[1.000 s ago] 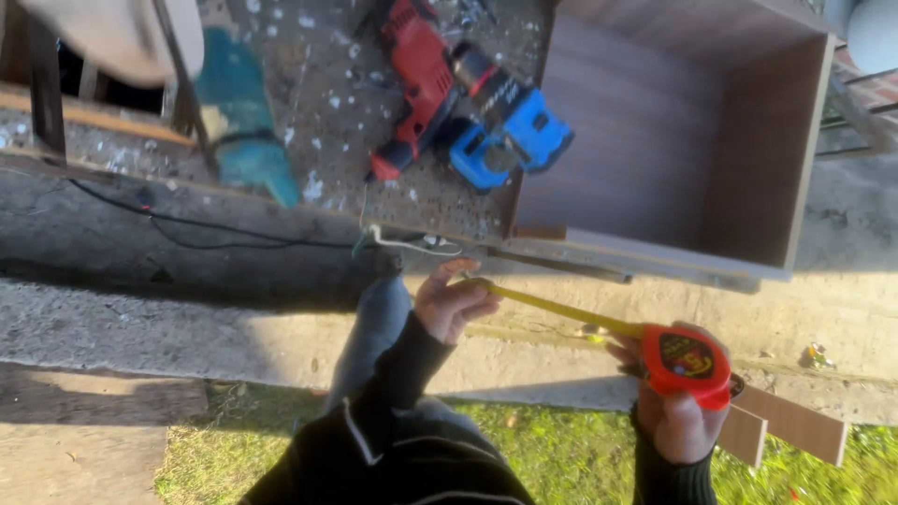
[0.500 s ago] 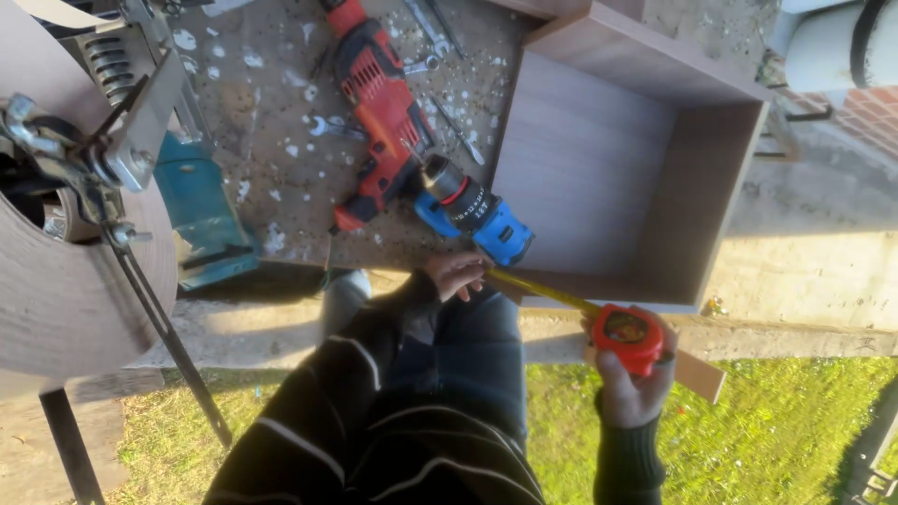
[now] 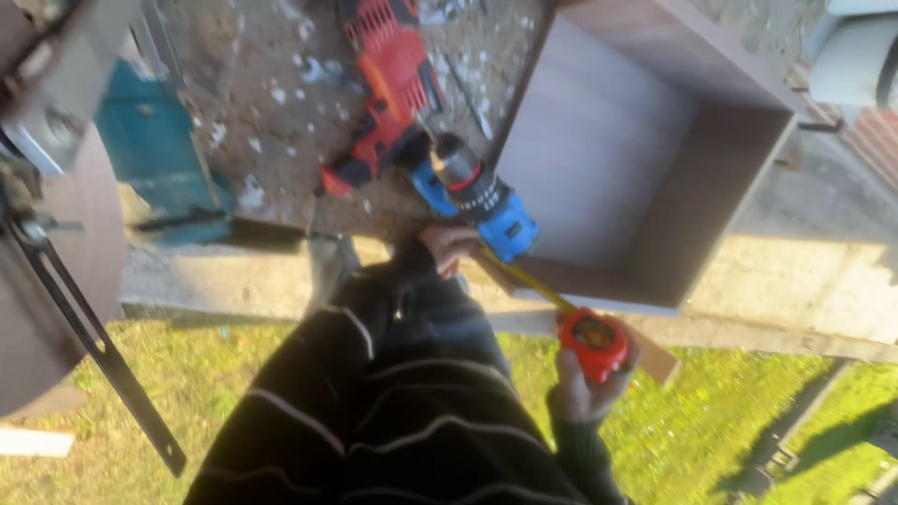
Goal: The person measures the interior dimensions of a wooden cabinet using a tape measure. They then walk into a workshop area, pick up a long white board, and measure its length before placing it back down.
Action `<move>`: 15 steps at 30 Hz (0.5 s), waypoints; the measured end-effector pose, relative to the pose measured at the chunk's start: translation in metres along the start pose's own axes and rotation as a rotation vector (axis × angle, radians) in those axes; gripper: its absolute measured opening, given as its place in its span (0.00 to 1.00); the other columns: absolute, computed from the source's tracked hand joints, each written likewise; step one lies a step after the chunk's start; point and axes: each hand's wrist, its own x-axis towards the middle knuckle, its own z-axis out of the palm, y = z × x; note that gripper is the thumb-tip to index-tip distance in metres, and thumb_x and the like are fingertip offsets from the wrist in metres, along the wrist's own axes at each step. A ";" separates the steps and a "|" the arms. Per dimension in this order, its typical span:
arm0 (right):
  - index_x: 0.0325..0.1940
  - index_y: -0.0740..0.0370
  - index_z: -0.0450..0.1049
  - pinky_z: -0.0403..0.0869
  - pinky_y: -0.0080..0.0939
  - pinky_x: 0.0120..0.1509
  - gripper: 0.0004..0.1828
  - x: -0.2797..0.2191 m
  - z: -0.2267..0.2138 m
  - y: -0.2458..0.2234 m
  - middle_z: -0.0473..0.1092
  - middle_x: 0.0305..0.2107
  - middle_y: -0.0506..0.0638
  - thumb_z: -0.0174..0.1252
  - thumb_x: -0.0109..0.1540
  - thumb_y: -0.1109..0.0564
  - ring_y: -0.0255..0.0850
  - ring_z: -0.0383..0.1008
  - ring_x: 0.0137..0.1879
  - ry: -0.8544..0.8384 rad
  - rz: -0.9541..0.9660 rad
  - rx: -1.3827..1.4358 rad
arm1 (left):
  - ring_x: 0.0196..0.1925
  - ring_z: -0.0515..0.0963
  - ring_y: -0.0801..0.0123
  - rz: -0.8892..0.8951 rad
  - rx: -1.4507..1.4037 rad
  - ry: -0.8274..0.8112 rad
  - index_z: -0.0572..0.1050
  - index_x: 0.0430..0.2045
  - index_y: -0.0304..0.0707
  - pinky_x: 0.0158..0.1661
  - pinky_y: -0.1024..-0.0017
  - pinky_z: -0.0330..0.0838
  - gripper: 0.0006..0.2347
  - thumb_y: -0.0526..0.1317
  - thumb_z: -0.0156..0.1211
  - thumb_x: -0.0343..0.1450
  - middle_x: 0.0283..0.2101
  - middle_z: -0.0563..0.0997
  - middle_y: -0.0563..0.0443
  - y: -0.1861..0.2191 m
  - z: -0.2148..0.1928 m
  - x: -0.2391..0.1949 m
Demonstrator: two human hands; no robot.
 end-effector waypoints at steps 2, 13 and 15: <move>0.69 0.66 0.58 0.75 0.55 0.69 0.40 0.020 -0.009 0.026 0.66 0.58 0.60 0.70 0.58 0.53 0.53 0.72 0.63 -0.003 -0.018 -0.052 | 0.14 0.74 0.72 0.057 0.012 0.069 0.79 0.50 0.38 0.16 0.71 0.68 0.12 0.41 0.59 0.75 0.16 0.76 0.50 0.013 -0.013 0.015; 0.68 0.67 0.59 0.78 0.52 0.68 0.36 0.023 0.029 -0.007 0.71 0.55 0.65 0.66 0.61 0.54 0.55 0.78 0.61 -0.057 -0.083 -0.091 | 0.22 0.81 0.69 0.130 -0.035 0.160 0.77 0.52 0.36 0.23 0.71 0.76 0.14 0.34 0.63 0.71 0.33 0.85 0.46 -0.010 -0.012 0.033; 0.69 0.68 0.58 0.77 0.52 0.66 0.37 0.017 0.032 -0.012 0.68 0.57 0.65 0.66 0.60 0.56 0.54 0.76 0.60 -0.045 -0.125 -0.213 | 0.48 0.85 0.66 0.511 -0.012 0.047 0.74 0.55 0.32 0.42 0.69 0.81 0.16 0.30 0.66 0.73 0.47 0.85 0.42 -0.020 -0.008 0.035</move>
